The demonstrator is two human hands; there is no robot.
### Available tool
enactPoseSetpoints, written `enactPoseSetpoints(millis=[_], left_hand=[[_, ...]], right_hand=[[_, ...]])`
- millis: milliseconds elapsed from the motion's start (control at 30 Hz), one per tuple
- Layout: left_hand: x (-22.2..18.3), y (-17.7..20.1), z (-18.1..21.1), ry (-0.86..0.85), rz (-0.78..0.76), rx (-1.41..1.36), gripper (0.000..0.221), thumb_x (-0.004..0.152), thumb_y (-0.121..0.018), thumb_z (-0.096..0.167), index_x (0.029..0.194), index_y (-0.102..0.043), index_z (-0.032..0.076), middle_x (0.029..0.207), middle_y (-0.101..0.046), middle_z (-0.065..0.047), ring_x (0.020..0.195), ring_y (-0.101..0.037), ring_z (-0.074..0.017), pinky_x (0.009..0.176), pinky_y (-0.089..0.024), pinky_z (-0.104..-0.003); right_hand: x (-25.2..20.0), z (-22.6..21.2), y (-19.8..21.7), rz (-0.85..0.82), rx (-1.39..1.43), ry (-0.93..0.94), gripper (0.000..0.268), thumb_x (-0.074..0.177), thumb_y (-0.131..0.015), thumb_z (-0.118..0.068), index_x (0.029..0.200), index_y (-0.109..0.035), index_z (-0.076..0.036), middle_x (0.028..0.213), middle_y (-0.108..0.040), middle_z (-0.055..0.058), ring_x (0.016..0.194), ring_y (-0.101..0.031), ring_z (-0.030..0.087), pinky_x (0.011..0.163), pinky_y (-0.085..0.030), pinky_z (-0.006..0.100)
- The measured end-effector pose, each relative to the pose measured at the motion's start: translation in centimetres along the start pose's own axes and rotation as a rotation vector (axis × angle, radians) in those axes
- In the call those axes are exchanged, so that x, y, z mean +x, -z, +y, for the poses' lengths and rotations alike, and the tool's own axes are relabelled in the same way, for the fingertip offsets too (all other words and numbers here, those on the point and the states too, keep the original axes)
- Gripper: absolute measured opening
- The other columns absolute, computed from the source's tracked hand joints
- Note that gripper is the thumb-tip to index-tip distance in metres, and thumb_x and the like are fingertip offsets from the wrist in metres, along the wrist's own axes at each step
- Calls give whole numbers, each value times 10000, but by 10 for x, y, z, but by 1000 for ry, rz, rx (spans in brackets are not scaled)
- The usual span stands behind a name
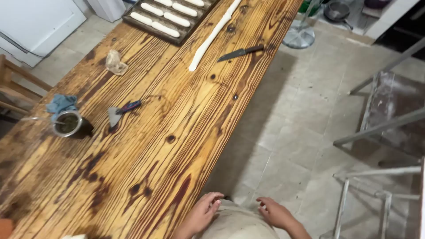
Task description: Shaping dough into baguettes and arranging them on a baking tray
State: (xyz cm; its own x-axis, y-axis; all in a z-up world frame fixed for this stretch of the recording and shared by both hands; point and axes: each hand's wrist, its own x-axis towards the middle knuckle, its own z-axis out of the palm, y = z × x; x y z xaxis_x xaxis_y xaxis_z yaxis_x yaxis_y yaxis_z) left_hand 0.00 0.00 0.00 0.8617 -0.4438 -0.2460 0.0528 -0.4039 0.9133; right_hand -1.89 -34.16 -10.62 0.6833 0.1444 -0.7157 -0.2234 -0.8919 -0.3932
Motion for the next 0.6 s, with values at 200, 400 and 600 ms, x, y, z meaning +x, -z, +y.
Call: enactPoseSetpoints(millis=[200, 400, 600], left_hand=[[103, 35, 6, -197, 127, -57, 438, 1013, -546, 431, 1328, -622, 135, 1161, -684, -63, 1154, -619, -211, 1038, -443, -357], [240, 78, -14, -124, 440, -128, 419, 980, -589, 318, 1360, -608, 141, 1191, -701, -39, 1163, -645, -189, 1040, -440, -363], [398, 161, 14, 217, 327, -21, 527, 1028, -501, 298, 1530, -408, 167, 1565, -426, -65, 1445, -385, -222, 1197, -344, -481]], right_hand=[[34, -31, 95, -15, 111, 81, 482, 1008, -536, -417, 1469, -487, -286, 1419, -563, -43, 1230, -639, 124, 1022, -493, 313], [166, 27, 159, 180, -135, -37, 528, 902, -631, -549, 1406, -507, -455, 1246, -734, -197, 1209, -687, 8, 1022, -502, 287], [243, 53, 277, 350, -231, -155, 607, 891, -648, -535, 1455, -471, -393, 1294, -670, -64, 1198, -691, 184, 1008, -540, 370]])
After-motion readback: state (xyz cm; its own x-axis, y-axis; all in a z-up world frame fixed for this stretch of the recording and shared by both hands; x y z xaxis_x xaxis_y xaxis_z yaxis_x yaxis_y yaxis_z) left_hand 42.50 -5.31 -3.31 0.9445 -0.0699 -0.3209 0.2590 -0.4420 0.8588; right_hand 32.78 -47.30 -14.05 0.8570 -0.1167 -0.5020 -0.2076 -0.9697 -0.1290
